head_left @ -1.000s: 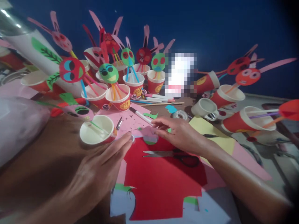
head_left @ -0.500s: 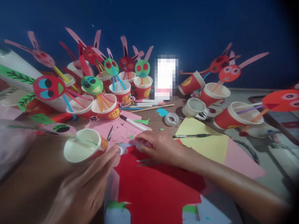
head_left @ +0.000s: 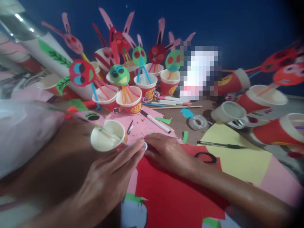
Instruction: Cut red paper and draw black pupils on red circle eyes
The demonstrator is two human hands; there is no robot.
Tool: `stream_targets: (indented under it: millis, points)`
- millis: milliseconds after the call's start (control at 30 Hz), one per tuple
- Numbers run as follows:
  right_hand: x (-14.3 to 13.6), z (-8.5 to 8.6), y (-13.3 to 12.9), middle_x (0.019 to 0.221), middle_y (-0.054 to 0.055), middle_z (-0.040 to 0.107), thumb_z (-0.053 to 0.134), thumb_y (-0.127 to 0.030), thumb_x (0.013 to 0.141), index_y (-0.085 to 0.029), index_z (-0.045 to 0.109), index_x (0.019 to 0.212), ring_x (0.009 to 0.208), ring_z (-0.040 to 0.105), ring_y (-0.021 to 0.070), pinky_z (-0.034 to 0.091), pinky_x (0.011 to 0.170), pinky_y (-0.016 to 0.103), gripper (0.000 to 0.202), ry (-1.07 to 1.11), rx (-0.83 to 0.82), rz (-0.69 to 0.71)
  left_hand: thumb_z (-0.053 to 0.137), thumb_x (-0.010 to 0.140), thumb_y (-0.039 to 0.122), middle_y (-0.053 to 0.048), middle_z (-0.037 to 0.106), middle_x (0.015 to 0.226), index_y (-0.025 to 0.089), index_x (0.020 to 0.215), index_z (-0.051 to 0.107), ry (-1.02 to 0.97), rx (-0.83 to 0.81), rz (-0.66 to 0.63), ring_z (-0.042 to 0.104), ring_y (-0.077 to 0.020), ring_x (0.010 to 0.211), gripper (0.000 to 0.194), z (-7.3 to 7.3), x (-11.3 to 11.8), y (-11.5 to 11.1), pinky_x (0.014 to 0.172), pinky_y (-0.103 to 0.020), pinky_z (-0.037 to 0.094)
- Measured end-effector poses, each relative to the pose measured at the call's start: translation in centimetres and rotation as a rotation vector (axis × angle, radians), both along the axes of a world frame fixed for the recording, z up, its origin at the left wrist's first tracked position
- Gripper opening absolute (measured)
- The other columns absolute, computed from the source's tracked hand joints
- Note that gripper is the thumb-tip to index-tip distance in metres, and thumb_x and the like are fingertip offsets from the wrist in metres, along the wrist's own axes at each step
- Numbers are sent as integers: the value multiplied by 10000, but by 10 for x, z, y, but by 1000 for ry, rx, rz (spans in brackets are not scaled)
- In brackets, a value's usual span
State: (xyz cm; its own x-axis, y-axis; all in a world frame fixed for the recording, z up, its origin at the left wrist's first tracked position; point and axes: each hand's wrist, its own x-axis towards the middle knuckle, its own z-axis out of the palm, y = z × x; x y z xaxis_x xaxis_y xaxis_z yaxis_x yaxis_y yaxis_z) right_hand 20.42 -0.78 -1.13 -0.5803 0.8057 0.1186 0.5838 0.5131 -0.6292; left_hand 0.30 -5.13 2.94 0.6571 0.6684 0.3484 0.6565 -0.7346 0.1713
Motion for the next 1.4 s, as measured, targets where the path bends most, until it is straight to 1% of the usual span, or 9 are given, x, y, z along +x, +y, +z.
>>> stream_targets:
  millis: [200,467,667,800,900,967,1067,1167,1400]
  points:
    - [-1,-4,0,795,77,630,472,-243,899,-139,601,819,755,567,178,421,678,277,184,38,-2,25,457,803,-22,-113,536,1310,75,1230,494,-9,-65,-8,495,-129,1200,440,5,2,1,989,-236,424]
    - [0,-5,1,841,69,641,493,-246,896,-154,607,883,797,579,176,423,710,272,147,77,-19,46,433,820,-10,-89,534,1316,94,1219,510,-25,-62,8,497,-119,1198,420,2,1,-2,1007,-229,413]
    - [-1,-4,-2,816,64,638,509,-273,895,-151,608,850,781,576,174,427,697,276,163,90,-24,43,440,820,-8,-103,548,1298,80,1212,511,-31,-55,7,490,-107,1203,408,4,2,-3,1012,-197,390]
    - [1,-2,-2,877,79,664,516,-243,889,-151,626,884,827,592,186,448,749,296,143,109,-59,40,455,809,-10,-104,570,1272,82,1202,522,-12,-31,8,513,-121,1180,410,6,3,-3,1006,-214,400]
    - [11,9,6,1056,77,660,559,-215,854,-184,607,1066,934,601,193,462,796,299,219,132,-99,34,472,800,-10,-93,587,1250,98,1179,544,-15,-1,1,533,-134,1155,401,6,2,-4,1002,-228,409]
    - [22,23,12,1114,58,653,563,-227,849,-213,580,1143,954,612,190,479,779,286,295,162,-119,-49,476,793,-14,-87,583,1257,109,1196,540,2,11,-2,539,-138,1149,426,4,-1,-4,1005,-230,409]
    - [39,45,18,1008,22,693,538,-268,868,-232,624,1071,875,647,174,500,723,259,223,225,-127,-219,469,789,7,-73,552,1300,147,1280,488,52,13,2,536,-173,1162,511,-1,-6,-4,987,-256,441]
    - [53,61,20,912,-2,708,554,-265,856,-242,654,997,790,660,162,510,691,249,175,224,-119,-284,450,787,41,-39,532,1323,219,1340,427,55,-34,8,572,-212,1123,581,-4,-10,-4,910,-285,512]
    - [76,66,21,853,-6,718,566,-281,849,-246,677,910,738,666,155,511,578,207,131,188,-96,-406,401,773,30,-4,557,1292,273,1379,360,20,-63,25,630,-215,1030,654,-2,-7,-5,818,-272,564]
